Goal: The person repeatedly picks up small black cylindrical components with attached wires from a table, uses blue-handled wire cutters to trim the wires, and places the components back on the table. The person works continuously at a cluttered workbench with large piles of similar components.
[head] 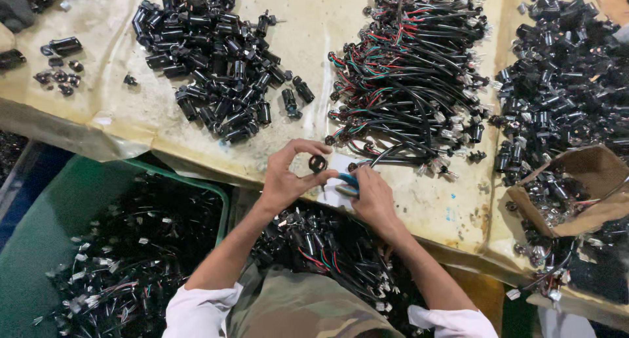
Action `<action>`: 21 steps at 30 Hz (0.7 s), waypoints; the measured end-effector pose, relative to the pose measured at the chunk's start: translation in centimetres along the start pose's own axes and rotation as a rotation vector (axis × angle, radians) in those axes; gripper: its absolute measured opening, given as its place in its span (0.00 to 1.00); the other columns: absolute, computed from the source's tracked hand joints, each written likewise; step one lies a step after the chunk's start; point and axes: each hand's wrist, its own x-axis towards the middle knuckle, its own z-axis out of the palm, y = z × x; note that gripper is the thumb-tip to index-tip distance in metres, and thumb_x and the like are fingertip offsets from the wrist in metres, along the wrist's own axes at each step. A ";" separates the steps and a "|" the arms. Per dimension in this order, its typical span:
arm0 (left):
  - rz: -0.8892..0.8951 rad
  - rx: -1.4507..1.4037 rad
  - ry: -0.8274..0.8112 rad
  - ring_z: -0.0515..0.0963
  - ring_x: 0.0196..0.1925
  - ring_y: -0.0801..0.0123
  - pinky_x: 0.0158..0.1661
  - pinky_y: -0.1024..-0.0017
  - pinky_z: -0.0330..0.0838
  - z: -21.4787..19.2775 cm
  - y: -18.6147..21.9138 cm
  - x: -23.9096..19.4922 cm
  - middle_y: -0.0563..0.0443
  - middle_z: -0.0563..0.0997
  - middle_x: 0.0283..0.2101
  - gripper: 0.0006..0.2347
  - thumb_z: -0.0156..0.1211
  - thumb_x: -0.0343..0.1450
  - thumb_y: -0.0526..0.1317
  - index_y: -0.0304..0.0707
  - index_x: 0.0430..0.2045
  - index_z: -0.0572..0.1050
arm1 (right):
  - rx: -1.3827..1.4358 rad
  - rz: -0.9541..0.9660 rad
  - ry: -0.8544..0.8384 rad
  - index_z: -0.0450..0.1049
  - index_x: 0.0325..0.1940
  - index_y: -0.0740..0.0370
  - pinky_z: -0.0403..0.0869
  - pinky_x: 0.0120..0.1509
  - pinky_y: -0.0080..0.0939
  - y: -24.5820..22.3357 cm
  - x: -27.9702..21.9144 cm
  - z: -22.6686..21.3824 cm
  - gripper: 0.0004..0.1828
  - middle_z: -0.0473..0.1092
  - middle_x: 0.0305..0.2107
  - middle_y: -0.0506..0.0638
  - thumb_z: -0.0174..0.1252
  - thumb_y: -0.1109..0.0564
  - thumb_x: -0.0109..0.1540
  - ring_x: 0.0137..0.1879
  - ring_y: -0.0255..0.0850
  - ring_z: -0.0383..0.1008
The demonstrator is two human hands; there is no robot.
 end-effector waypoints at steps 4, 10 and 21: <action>-0.212 -0.275 -0.124 0.79 0.41 0.76 0.42 0.76 0.73 1.4 0.7 -1.2 0.57 0.80 0.36 0.19 0.78 0.65 0.39 0.40 0.35 0.66 | 0.112 0.003 0.041 0.71 0.41 0.63 0.73 0.41 0.53 0.7 -0.4 0.2 0.19 0.73 0.35 0.59 0.72 0.55 0.53 0.41 0.59 0.76; -0.330 -0.283 -0.423 0.72 0.38 0.79 0.39 0.78 0.67 1.7 2.4 -4.1 0.58 0.76 0.36 0.11 0.69 0.73 0.40 0.38 0.46 0.76 | 0.858 -0.004 0.353 0.73 0.37 0.63 0.73 0.34 0.32 1.2 0.0 -10.4 0.06 0.73 0.37 0.49 0.66 0.65 0.62 0.35 0.33 0.73; -0.017 -0.121 -0.861 0.77 0.25 0.52 0.28 0.64 0.68 3.2 4.1 -4.2 0.42 0.75 0.22 0.09 0.72 0.62 0.41 0.35 0.23 0.78 | 0.823 -0.495 -0.404 0.75 0.37 0.65 0.72 0.41 0.42 -5.7 -2.4 -12.1 0.13 0.70 0.31 0.51 0.66 0.68 0.50 0.38 0.43 0.74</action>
